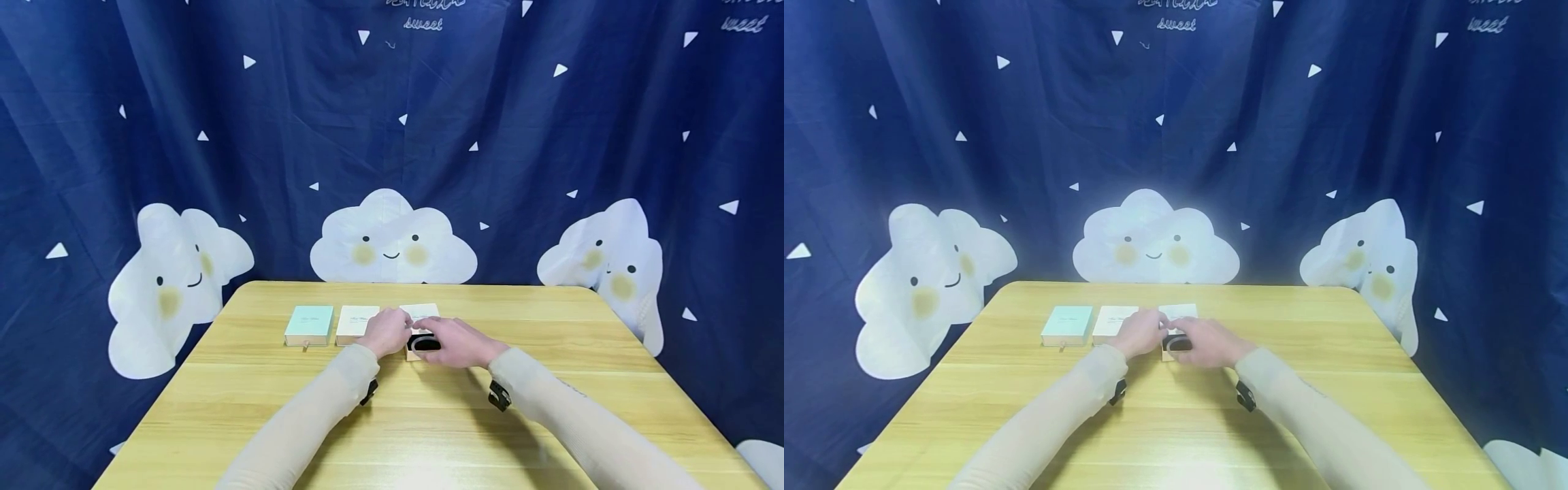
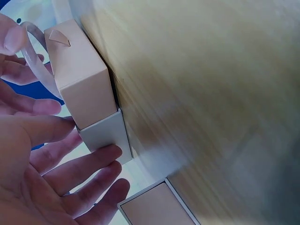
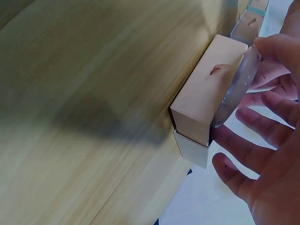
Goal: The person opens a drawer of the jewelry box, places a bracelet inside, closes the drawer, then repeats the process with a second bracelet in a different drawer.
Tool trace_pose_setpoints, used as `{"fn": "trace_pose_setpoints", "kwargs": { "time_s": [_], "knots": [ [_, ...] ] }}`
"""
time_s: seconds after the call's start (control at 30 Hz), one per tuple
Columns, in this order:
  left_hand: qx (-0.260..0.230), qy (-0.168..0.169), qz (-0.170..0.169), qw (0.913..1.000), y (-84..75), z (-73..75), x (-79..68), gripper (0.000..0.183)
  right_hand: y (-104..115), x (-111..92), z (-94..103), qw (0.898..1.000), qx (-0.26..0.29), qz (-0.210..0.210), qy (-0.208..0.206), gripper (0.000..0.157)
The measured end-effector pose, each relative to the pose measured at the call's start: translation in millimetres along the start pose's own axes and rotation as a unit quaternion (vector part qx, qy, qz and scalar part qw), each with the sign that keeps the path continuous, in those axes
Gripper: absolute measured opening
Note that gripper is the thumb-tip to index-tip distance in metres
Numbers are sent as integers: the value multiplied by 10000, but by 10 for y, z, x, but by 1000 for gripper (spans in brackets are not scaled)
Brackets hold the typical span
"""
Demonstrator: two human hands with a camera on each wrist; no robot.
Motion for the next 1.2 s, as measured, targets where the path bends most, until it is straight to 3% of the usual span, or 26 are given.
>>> {"fn": "trace_pose_setpoints", "kwargs": {
  "time_s": [0.37, 0.87, 1.2],
  "knots": [
    [30, -26, 11, 10000, -14, 8, -13, 23, -54, 36, -65, 9993, -380, -33, -25, 56],
    [15, -26, -44, 10000, -10, -6, -8, 23, 29, 12, -33, 9970, -762, -54, -112, 49],
    [36, -62, -44, 10000, 0, -10, -1, 23, 55, -20, -24, 9943, -1005, 196, -296, 40]
  ]
}}
Point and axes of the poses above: each hand's wrist, its own x-axis towards the middle knuckle, its own z-axis out of the back of the hand, y = z × x, the point moved 2 cm from there along x, towards the middle knuckle, and after that the axes turned 13 degrees about z, right-handed, at the moved point
